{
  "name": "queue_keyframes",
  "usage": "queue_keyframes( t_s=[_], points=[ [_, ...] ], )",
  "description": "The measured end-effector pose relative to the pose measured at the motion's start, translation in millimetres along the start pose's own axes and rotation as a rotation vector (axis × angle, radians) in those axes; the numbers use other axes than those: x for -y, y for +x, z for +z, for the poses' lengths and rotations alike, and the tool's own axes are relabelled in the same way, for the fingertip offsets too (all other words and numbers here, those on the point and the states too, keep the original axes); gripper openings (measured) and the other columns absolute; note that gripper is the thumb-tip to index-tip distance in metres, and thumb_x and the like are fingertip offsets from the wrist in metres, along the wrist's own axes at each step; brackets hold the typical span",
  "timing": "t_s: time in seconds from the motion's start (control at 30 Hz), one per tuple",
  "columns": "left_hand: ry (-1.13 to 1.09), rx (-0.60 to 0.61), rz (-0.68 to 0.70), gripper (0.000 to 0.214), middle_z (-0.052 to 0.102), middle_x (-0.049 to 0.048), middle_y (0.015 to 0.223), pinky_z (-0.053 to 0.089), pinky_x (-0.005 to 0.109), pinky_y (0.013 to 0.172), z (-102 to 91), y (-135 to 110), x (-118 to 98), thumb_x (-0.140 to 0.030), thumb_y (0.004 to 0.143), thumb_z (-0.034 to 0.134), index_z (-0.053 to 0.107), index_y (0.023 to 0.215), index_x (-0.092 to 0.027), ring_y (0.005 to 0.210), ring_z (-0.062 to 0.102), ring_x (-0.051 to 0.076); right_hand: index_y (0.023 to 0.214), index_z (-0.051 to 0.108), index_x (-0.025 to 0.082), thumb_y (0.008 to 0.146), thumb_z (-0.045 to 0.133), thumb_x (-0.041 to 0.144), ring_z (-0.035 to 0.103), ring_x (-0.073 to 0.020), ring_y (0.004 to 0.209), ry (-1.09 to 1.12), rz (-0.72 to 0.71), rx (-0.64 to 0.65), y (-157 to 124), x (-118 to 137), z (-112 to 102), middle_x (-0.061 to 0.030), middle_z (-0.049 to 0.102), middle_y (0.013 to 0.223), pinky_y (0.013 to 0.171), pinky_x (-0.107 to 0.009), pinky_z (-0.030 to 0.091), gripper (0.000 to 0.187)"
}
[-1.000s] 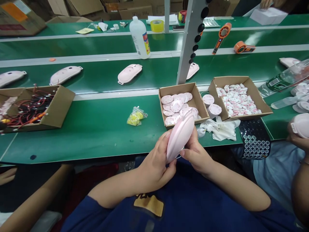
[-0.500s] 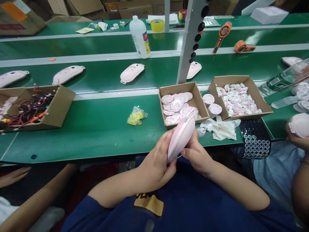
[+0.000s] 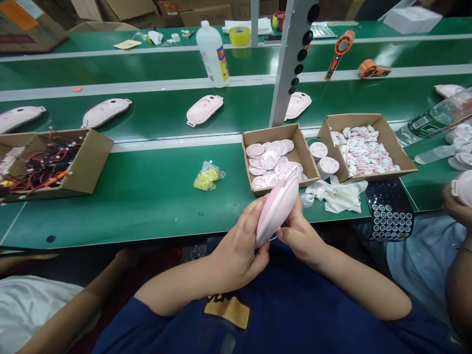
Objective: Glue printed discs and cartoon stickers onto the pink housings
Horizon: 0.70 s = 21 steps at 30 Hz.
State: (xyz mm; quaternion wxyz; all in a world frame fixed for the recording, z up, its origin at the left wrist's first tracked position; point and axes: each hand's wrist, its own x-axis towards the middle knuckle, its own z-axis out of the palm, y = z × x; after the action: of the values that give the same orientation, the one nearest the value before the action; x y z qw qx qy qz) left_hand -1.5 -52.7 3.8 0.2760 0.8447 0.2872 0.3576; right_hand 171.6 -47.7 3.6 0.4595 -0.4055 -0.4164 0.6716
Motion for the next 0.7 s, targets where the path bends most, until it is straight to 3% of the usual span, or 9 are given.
queue_keyframes(
  t_s=[0.37,0.7],
  points=[
    [0.007,-0.001,0.012,0.094,0.031,0.0302,0.15,0.038,0.056,0.111,-1.4,2.2,-2.4,0.0,0.082,0.053,-0.003,0.156,-0.011,0.145,0.03,0.035,0.14,0.021,0.03,0.063,0.063,0.025,0.046,-0.0234,0.12,0.001,0.0,-0.021,-0.7,0.6,-0.6,-0.006,0.044,0.133,0.107,-0.042,0.037,0.088],
    [-0.03,0.006,-0.011,0.097,0.03,0.0273,0.153,0.038,0.058,0.111,-1.4,1.3,-2.9,0.0,0.081,0.053,-0.005,0.157,-0.016,0.145,0.031,0.036,0.14,0.019,0.029,0.063,0.061,0.024,0.047,-0.0229,0.121,-0.015,0.027,-0.011,-1.2,3.2,0.7,-0.0066,0.044,0.134,0.103,-0.04,0.042,0.087]
  ],
)
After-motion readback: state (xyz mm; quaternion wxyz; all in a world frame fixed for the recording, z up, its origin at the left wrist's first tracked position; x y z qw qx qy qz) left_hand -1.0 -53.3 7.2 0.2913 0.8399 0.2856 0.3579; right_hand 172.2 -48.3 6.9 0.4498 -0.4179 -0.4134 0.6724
